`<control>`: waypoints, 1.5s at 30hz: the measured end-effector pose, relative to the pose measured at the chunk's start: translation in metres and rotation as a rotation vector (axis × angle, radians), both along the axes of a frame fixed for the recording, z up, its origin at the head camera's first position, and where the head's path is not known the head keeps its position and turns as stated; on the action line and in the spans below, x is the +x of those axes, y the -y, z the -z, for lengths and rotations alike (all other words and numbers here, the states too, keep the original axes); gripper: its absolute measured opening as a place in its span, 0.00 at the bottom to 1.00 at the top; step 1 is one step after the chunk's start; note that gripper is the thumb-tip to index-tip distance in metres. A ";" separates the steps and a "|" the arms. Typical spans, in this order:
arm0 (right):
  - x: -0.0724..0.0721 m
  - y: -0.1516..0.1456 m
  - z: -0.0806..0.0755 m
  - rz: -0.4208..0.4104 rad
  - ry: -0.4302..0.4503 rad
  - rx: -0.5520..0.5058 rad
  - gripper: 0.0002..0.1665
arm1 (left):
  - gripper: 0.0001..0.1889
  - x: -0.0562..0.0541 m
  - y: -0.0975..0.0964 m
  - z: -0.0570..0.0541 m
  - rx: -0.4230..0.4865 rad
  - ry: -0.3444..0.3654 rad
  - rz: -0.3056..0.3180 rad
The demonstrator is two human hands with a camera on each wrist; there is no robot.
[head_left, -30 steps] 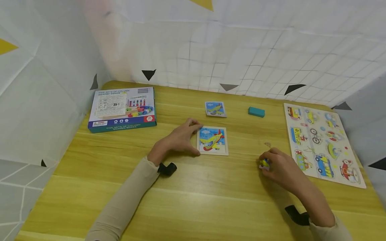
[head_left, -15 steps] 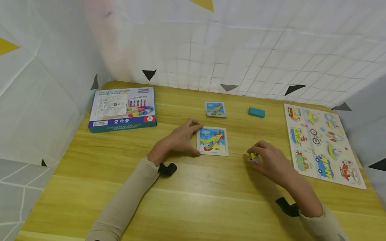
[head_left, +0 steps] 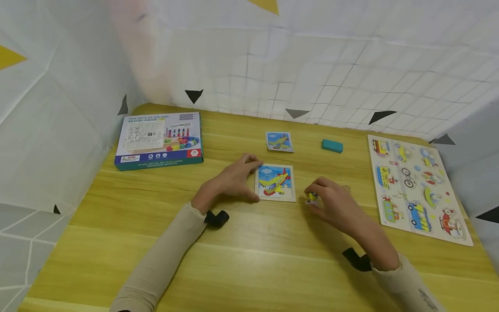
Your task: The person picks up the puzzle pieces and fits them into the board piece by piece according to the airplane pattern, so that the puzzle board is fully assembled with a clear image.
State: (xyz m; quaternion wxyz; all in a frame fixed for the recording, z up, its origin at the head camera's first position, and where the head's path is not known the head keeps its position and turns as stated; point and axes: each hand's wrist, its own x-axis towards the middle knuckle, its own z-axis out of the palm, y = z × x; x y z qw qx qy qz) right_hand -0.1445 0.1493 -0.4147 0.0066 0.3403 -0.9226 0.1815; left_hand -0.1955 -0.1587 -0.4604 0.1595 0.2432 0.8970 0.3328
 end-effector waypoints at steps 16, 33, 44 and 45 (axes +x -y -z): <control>-0.013 0.026 0.001 -0.036 0.050 -0.001 0.15 | 0.58 0.000 0.002 -0.002 0.013 0.006 -0.006; -0.023 0.046 0.013 -0.092 0.043 -0.008 0.15 | 0.57 0.000 0.000 -0.002 -0.001 -0.002 0.000; -0.028 0.051 0.013 -0.091 0.079 0.036 0.12 | 0.57 -0.001 -0.001 -0.001 -0.025 -0.004 -0.009; -0.028 0.051 0.013 -0.091 0.084 0.042 0.12 | 0.57 -0.001 -0.001 -0.001 -0.023 -0.002 -0.010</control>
